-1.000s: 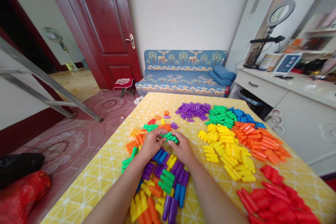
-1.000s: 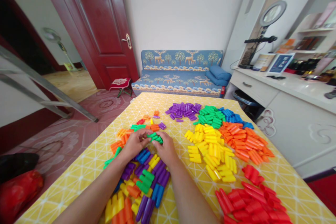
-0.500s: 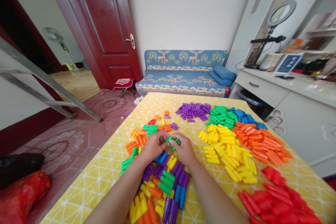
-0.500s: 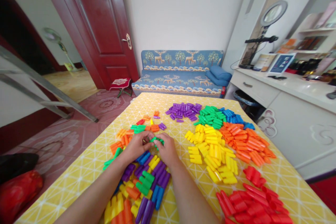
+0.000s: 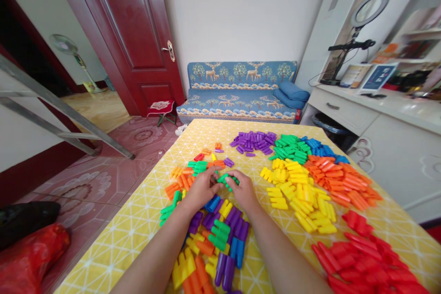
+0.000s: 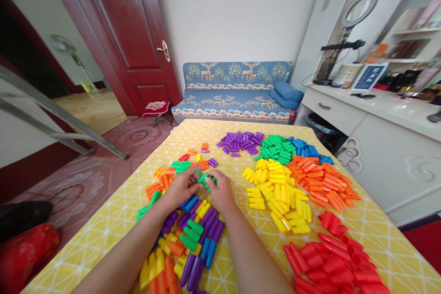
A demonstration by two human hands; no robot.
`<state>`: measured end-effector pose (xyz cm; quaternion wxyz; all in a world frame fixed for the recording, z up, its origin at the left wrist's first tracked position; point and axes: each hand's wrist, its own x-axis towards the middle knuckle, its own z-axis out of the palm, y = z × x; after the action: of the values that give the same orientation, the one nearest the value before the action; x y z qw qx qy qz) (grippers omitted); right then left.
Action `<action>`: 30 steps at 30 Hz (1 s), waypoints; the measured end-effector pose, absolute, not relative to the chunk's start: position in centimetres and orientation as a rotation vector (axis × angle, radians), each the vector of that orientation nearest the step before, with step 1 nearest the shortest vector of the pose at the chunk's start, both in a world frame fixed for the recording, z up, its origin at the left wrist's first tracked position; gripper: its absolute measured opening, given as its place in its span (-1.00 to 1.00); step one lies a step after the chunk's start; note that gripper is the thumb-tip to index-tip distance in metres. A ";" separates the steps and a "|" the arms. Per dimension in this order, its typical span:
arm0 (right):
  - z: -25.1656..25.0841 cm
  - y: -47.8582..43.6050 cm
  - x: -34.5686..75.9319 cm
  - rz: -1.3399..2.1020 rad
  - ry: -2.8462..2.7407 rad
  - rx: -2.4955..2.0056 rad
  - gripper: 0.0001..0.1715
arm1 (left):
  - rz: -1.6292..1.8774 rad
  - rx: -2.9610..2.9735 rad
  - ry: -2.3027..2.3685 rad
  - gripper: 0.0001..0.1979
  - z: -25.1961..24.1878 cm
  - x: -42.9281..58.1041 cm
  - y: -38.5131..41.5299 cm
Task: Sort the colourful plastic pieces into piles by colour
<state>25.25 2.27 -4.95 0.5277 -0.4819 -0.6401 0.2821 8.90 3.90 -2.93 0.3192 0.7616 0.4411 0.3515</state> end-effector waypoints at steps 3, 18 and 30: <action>-4.5 2.2 24.9 0.686 -1.347 -1.203 -0.78 | 0.884 1.999 1.156 -0.48 -2.9 8.9 3.9; 6.5 11.5 41.3 0.449 -1.050 -1.703 -0.77 | 0.854 2.035 1.156 -0.66 -3.4 8.8 4.2; 2.3 13.0 49.9 0.251 -1.055 -2.158 -0.86 | 0.840 2.064 1.170 -0.69 -3.2 8.8 4.0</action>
<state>49.94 13.01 2.34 0.3554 -0.8352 -0.4082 0.0973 8.77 4.01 -3.23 0.3072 0.7804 0.4424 0.3177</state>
